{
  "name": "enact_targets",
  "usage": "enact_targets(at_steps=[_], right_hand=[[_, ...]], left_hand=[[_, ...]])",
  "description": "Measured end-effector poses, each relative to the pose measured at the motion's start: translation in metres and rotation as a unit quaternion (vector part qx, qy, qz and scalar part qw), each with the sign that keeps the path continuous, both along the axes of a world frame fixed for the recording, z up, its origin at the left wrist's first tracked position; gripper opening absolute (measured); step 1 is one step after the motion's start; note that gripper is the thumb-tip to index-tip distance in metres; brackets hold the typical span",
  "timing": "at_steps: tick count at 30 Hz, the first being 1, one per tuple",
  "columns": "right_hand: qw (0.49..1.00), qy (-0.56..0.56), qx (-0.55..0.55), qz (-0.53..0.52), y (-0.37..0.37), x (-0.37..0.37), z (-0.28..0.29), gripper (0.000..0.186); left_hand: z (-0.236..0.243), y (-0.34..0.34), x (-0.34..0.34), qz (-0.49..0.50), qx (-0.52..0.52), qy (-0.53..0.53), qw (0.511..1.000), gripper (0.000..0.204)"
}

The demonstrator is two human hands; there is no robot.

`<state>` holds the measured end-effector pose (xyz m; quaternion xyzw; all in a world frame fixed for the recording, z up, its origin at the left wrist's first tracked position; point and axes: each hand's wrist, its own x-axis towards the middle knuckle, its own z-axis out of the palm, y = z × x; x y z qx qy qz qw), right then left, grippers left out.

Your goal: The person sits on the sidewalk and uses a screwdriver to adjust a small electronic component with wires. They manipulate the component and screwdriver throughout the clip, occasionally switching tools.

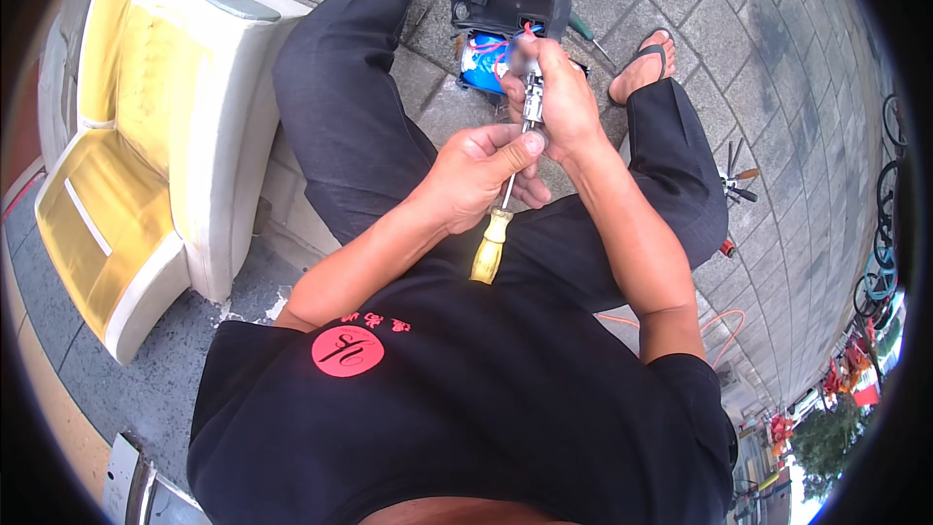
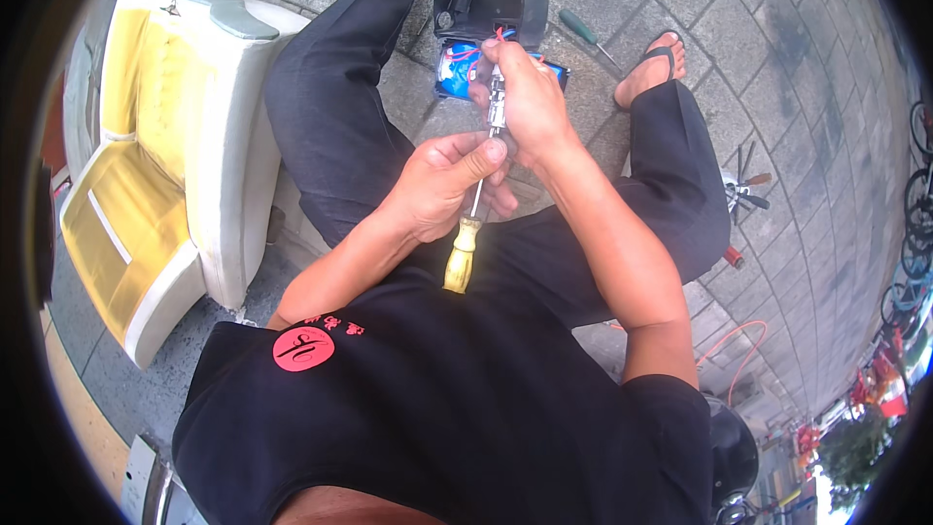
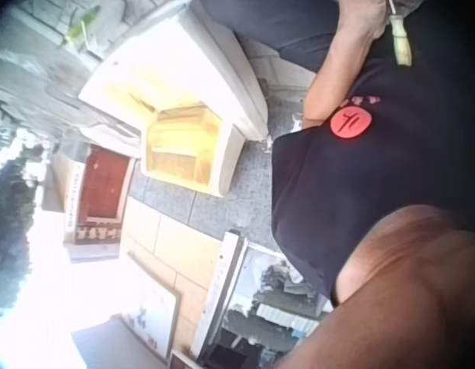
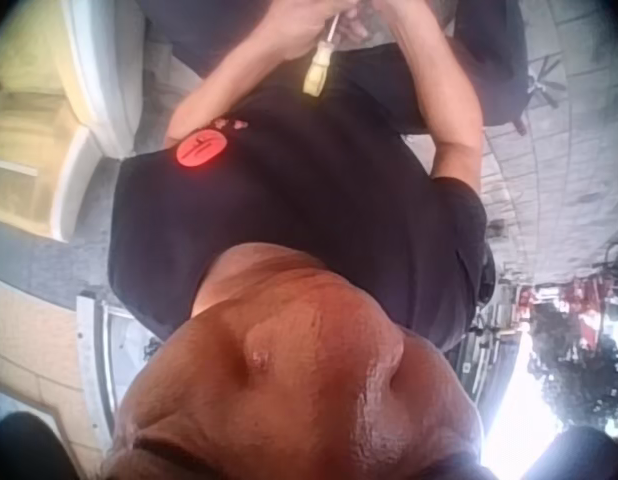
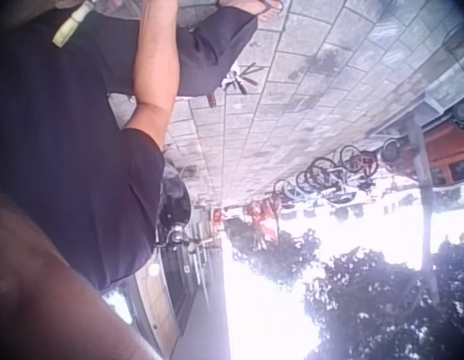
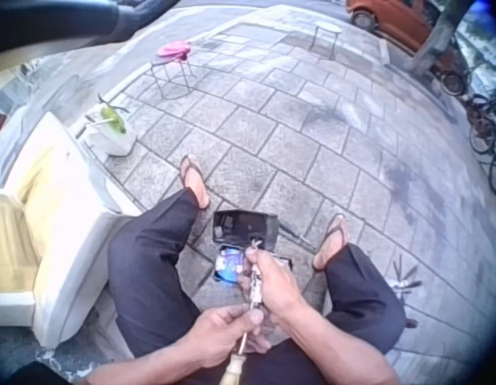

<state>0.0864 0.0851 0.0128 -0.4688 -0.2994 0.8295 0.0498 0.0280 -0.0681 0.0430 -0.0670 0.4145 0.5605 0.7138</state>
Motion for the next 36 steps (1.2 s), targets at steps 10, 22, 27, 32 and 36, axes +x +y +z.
enact_targets(at_steps=[10, 22, 27, 32, 36], right_hand=[[0.999, 0.036, -0.034, 0.006, 0.002, 0.002, -0.004, 0.036], [0.999, -0.001, 0.043, -0.003, -0.004, -0.003, 0.003, 0.034], [0.999, 0.029, -0.006, -0.022, -0.003, 0.0, -0.004, 0.034], [0.997, 0.053, -0.048, -0.003, 0.001, 0.003, -0.003, 0.032], [1.0, 0.019, 0.01, -0.008, -0.003, -0.003, 0.004, 0.031]], left_hand=[[-0.005, -0.005, -0.007, -0.001, 0.051, -0.039, 0.998, 0.032], [-0.006, -0.004, -0.001, 0.007, 0.006, -0.02, 1.0, 0.028], [-0.001, -0.002, -0.007, -0.013, 0.009, -0.013, 1.0, 0.03], [-0.001, -0.002, -0.009, 0.002, 0.049, -0.061, 0.997, 0.032], [-0.003, -0.003, -0.005, -0.016, 0.002, -0.008, 1.0, 0.033]])
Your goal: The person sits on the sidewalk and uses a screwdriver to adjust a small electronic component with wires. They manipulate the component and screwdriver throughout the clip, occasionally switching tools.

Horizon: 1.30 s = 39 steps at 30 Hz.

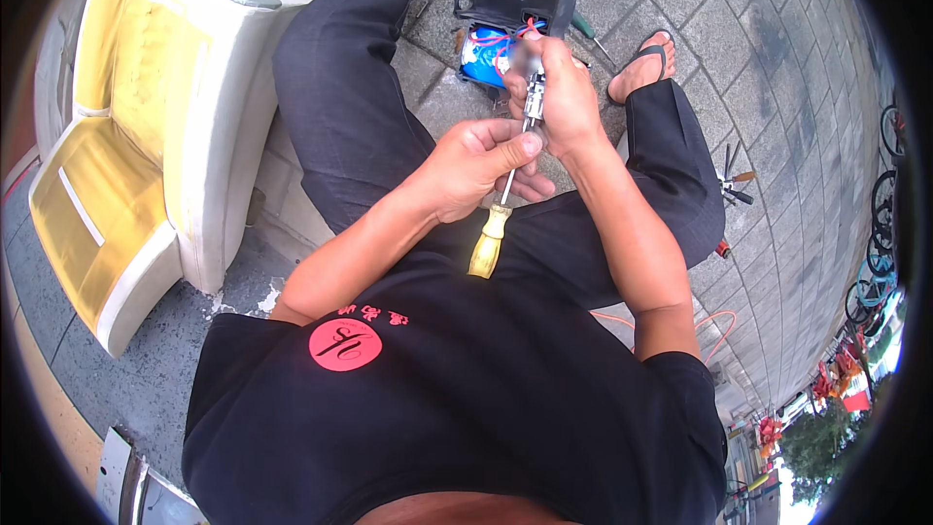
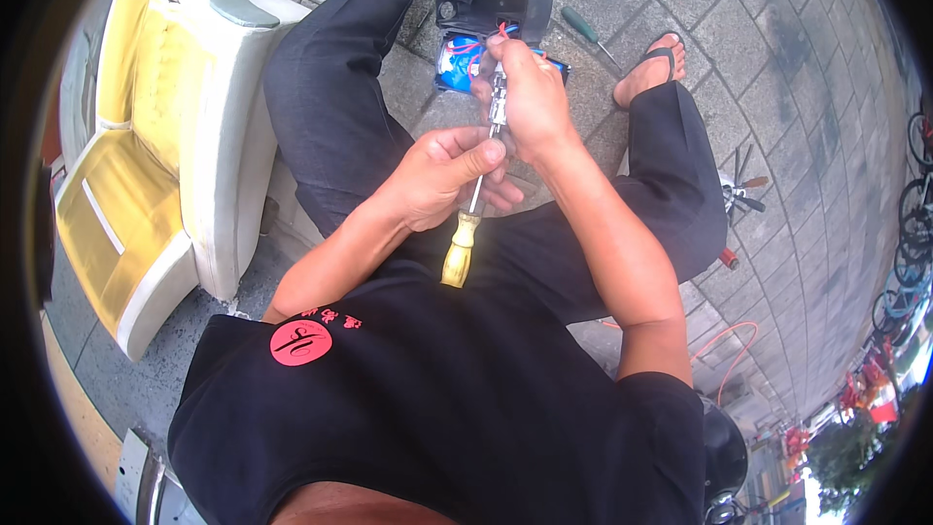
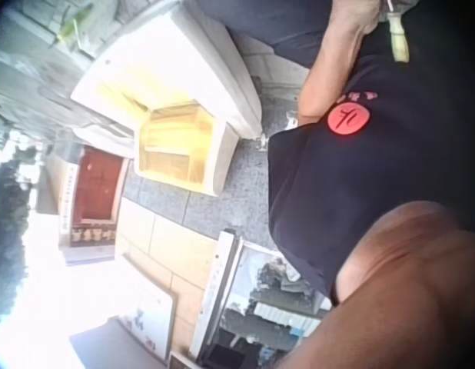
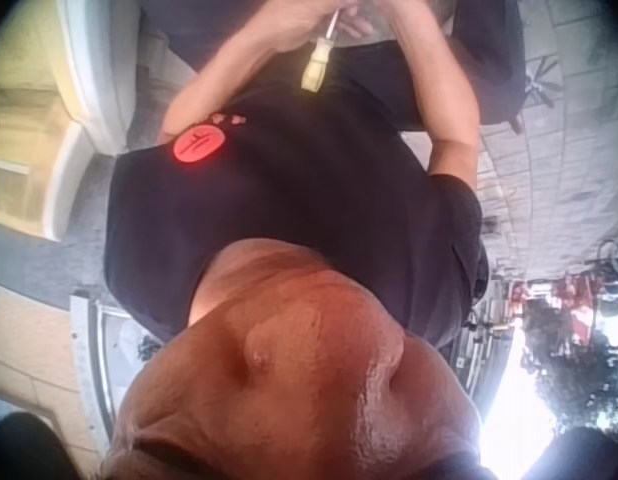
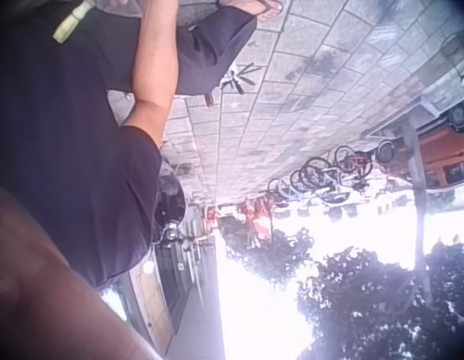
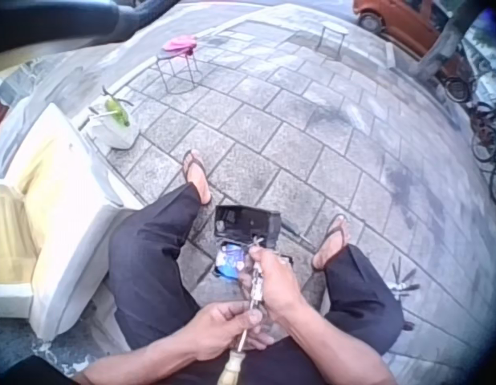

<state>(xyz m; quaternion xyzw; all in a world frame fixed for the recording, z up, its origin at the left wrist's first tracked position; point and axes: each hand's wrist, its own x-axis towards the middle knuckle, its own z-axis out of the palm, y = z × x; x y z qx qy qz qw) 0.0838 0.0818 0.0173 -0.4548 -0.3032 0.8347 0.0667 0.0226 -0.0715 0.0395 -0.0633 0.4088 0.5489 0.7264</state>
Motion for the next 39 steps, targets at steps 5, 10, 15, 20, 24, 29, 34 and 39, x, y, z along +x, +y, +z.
enact_targets(at_steps=[5, 10, 15, 20, 24, 29, 34, 39], right_hand=[[0.997, 0.04, -0.062, -0.003, 0.002, 0.005, -0.005, 0.031], [0.995, 0.062, -0.074, 0.004, 0.005, 0.004, -0.005, 0.032], [0.998, 0.035, -0.042, 0.013, 0.003, 0.004, -0.002, 0.033], [0.994, 0.067, -0.081, 0.004, 0.006, 0.005, -0.007, 0.033], [0.998, 0.043, -0.035, 0.014, 0.005, 0.004, -0.003, 0.031], [0.999, 0.031, -0.044, 0.008, 0.001, 0.0, 0.001, 0.034], [0.993, 0.078, -0.082, 0.017, 0.007, 0.005, -0.005, 0.031], [0.999, 0.039, -0.029, 0.003, 0.002, 0.002, 0.0, 0.031]], left_hand=[[0.006, 0.001, -0.003, -0.014, 0.022, 0.018, 0.999, 0.032], [0.005, 0.001, -0.003, 0.006, 0.028, -0.033, 0.999, 0.033], [0.005, 0.0, -0.001, -0.029, -0.004, 0.026, 0.999, 0.032], [0.014, 0.006, -0.009, 0.014, 0.038, -0.097, 0.994, 0.033], [0.004, 0.002, -0.002, -0.018, -0.005, -0.009, 1.0, 0.035], [0.008, 0.001, -0.007, -0.055, -0.014, 0.036, 0.998, 0.035], [0.012, 0.001, -0.006, -0.011, 0.013, -0.036, 0.999, 0.033], [0.006, -0.001, -0.001, -0.063, -0.011, 0.052, 0.997, 0.032]])
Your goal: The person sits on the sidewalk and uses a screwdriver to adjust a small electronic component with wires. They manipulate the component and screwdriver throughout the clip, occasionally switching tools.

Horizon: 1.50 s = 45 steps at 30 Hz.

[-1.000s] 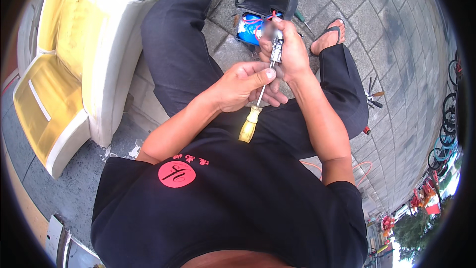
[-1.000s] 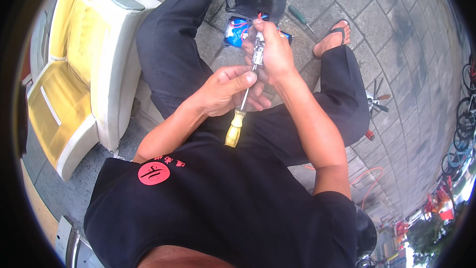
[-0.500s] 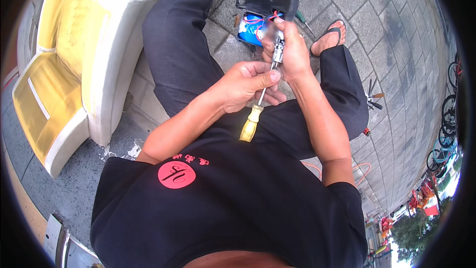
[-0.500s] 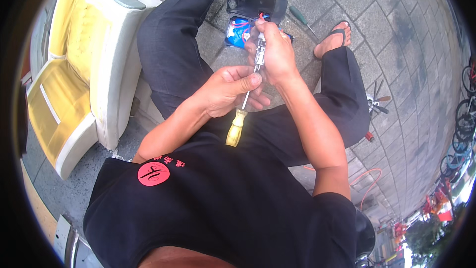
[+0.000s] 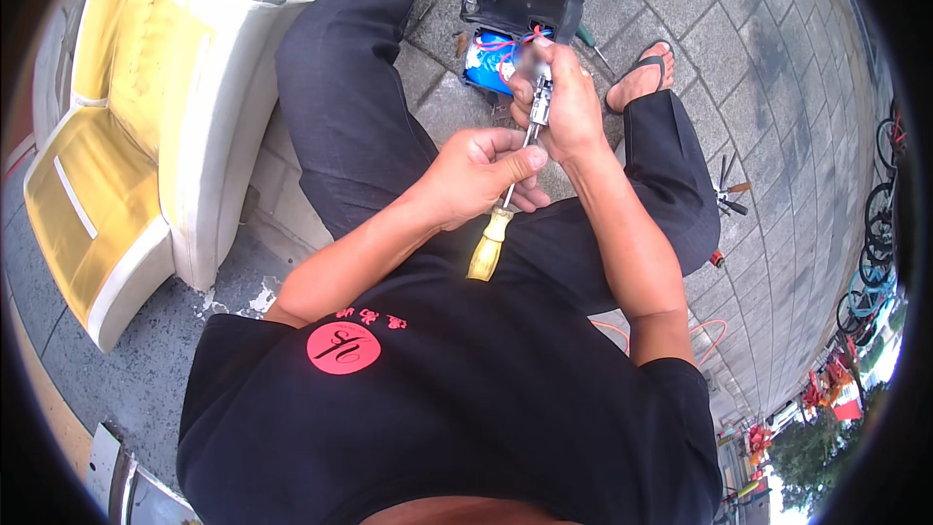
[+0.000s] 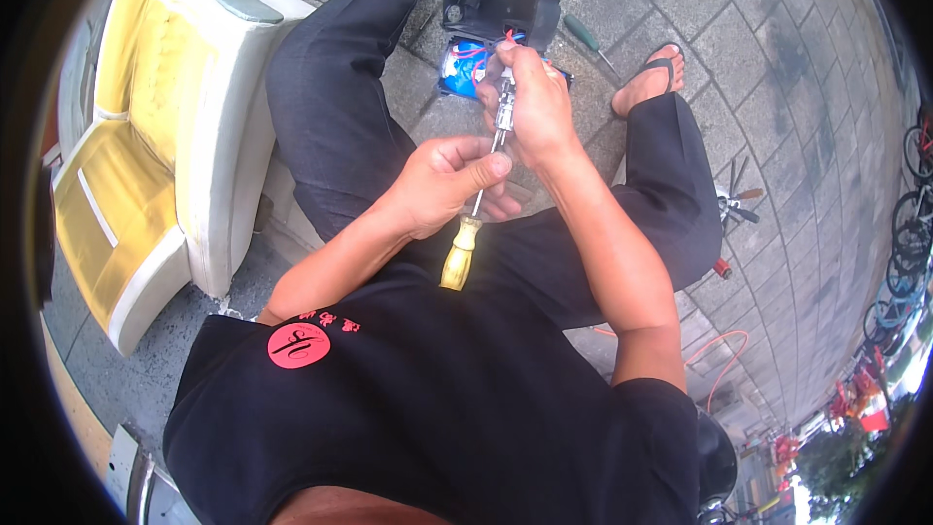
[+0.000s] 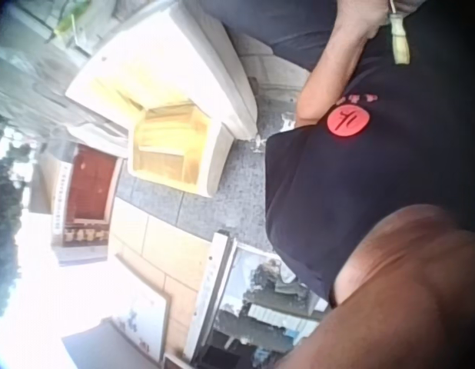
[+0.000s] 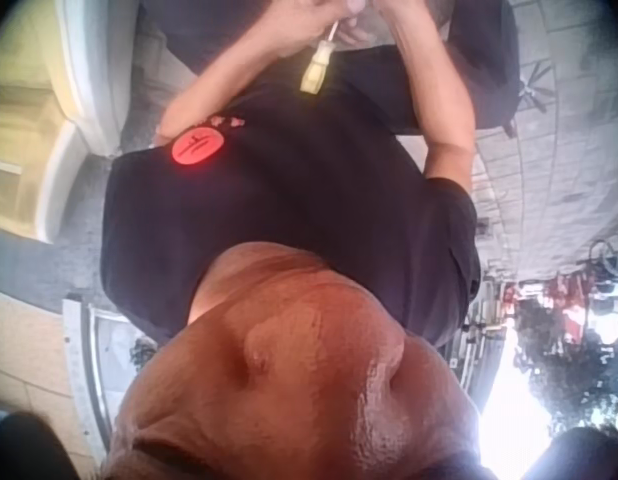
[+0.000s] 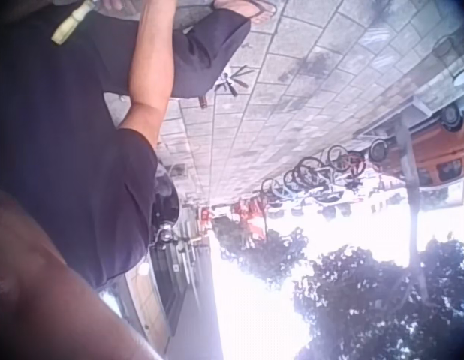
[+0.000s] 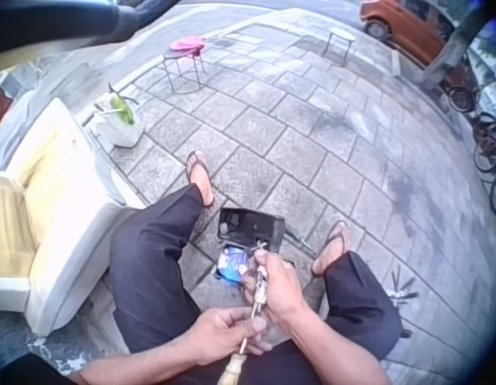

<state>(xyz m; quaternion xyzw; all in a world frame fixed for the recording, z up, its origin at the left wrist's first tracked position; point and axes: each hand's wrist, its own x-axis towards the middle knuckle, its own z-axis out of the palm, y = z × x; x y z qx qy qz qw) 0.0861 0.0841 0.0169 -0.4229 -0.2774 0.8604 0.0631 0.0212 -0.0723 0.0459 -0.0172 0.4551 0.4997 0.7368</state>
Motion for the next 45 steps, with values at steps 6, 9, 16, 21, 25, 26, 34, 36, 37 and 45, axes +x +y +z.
enact_targets(at_steps=[6, 9, 16, 21, 25, 26, 34, 36, 37, 45], right_hand=[[0.998, 0.023, -0.051, 0.01, 0.002, 0.0, 0.001, 0.034], [1.0, 0.007, -0.016, 0.014, 0.001, 0.0, 0.0, 0.033], [0.998, 0.032, -0.045, 0.005, 0.003, 0.003, -0.003, 0.031], [1.0, -0.016, -0.006, 0.019, 0.0, -0.004, 0.004, 0.034], [1.0, -0.014, 0.001, 0.015, 0.0, -0.003, 0.004, 0.033], [1.0, -0.004, -0.018, 0.015, 0.002, -0.001, 0.002, 0.032], [1.0, 0.0, -0.006, 0.01, 0.003, 0.0, 0.003, 0.03], [0.999, 0.02, -0.036, 0.013, 0.004, 0.002, -0.005, 0.03], [0.998, 0.03, -0.051, 0.014, 0.005, 0.004, -0.009, 0.03], [0.999, -0.006, 0.03, 0.01, -0.002, 0.001, -0.005, 0.033]], left_hand=[[0.012, 0.004, -0.011, 0.046, 0.037, -0.124, 0.99, 0.031], [0.002, 0.002, -0.002, 0.061, 0.026, -0.101, 0.993, 0.033], [0.011, 0.006, -0.006, 0.006, 0.017, -0.022, 1.0, 0.032], [0.003, 0.003, -0.002, 0.037, 0.034, -0.049, 0.998, 0.034], [-0.002, 0.0, 0.001, -0.006, 0.044, 0.022, 0.999, 0.034], [0.002, 0.002, 0.0, 0.008, 0.049, -0.001, 0.999, 0.033], [-0.005, -0.001, 0.006, 0.017, 0.062, 0.023, 0.998, 0.036], [-0.002, 0.0, 0.006, 0.013, 0.074, 0.043, 0.996, 0.037], [0.0, 0.001, 0.005, 0.01, 0.081, 0.053, 0.995, 0.037], [-0.002, -0.002, 0.001, 0.027, 0.046, 0.017, 0.998, 0.038]])
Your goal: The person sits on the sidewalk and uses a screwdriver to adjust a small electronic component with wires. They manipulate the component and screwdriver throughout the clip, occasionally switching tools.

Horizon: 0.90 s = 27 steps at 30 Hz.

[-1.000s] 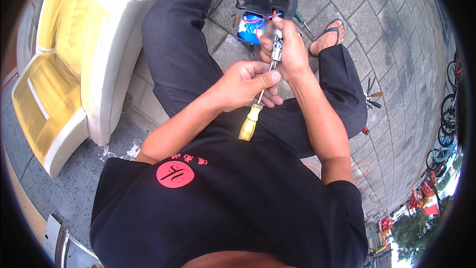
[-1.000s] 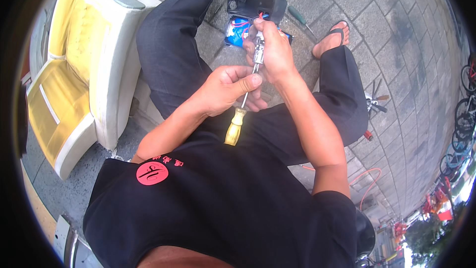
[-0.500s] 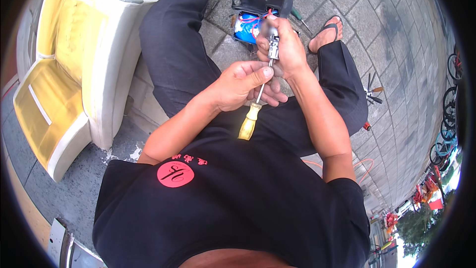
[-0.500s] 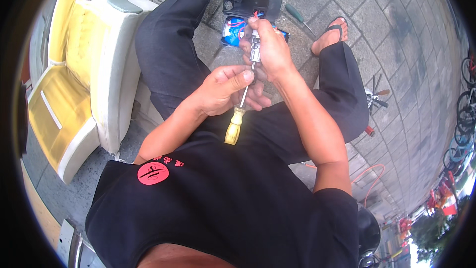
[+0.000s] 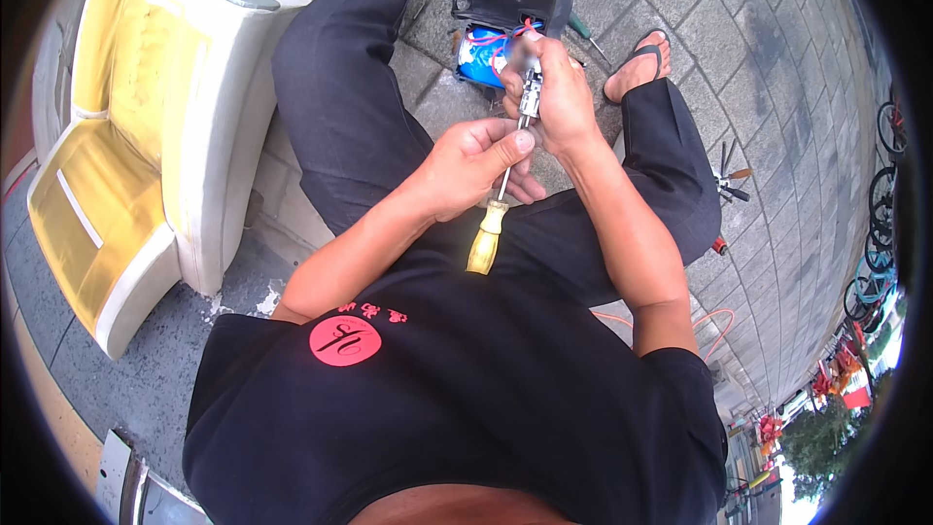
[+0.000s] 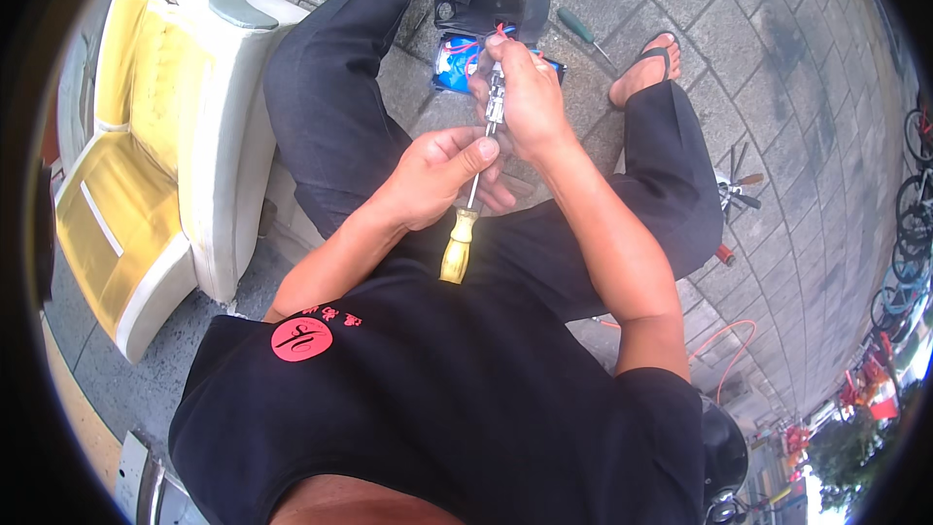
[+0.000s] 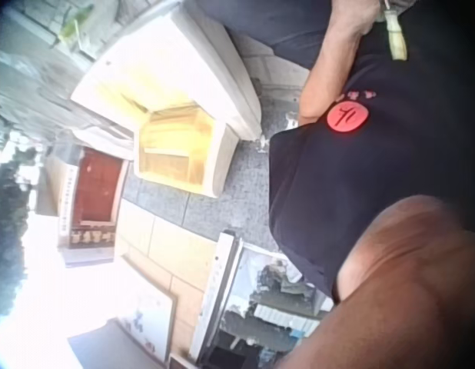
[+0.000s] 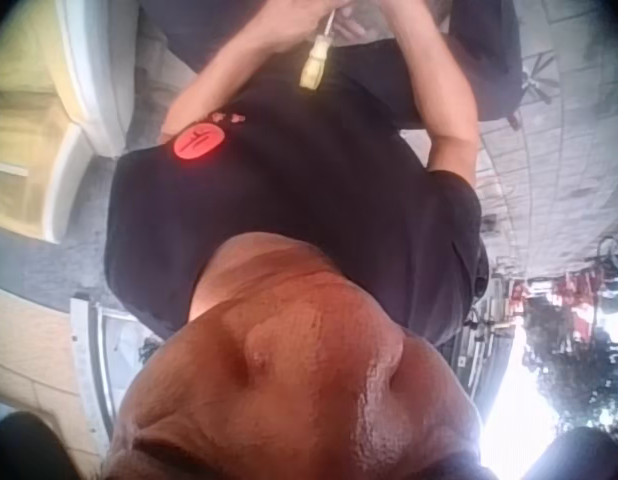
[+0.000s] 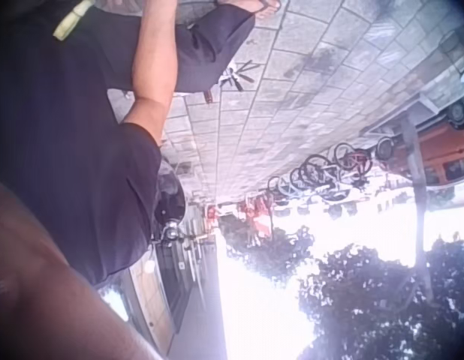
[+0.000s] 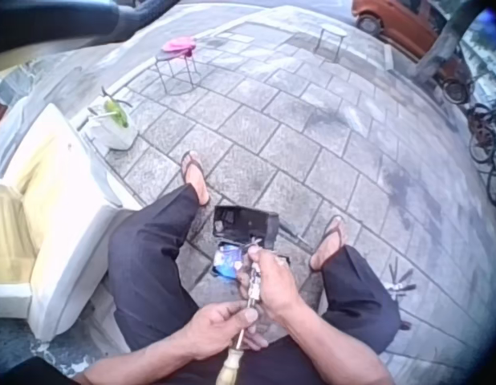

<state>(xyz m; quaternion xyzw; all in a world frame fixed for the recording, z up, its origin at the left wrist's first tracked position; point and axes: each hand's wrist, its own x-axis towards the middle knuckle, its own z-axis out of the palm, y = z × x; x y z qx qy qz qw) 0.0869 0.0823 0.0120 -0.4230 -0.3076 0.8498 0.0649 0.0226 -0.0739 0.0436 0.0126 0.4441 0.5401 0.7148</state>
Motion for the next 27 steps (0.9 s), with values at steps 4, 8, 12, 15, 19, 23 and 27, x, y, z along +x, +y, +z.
enact_targets(at_steps=[4, 8, 12, 15, 19, 23, 27], right_hand=[[1.0, 0.011, -0.014, 0.005, 0.001, 0.002, 0.003, 0.033], [0.993, 0.051, -0.107, -0.007, 0.007, 0.004, -0.007, 0.033], [0.996, 0.029, -0.088, -0.015, 0.007, 0.001, -0.004, 0.033], [0.999, 0.019, -0.034, -0.011, 0.007, 0.0, -0.002, 0.032], [0.998, 0.029, -0.05, -0.013, 0.009, 0.003, -0.003, 0.032], [0.999, 0.01, -0.049, -0.014, 0.006, -0.001, -0.002, 0.034], [0.999, -0.004, -0.031, -0.018, 0.005, -0.003, 0.003, 0.033]], left_hand=[[0.004, 0.002, -0.002, -0.024, -0.026, 0.047, 0.998, 0.039], [0.007, 0.007, -0.006, 0.004, 0.015, -0.043, 0.999, 0.038], [0.0, 0.009, -0.006, 0.022, 0.014, -0.071, 0.997, 0.035], [-0.002, 0.009, -0.004, -0.005, -0.016, 0.011, 1.0, 0.035], [0.008, 0.015, -0.005, -0.001, -0.019, 0.005, 1.0, 0.035], [0.008, 0.017, -0.007, 0.04, -0.007, -0.084, 0.996, 0.035], [0.0, 0.015, -0.005, 0.005, -0.032, -0.016, 0.999, 0.032]])
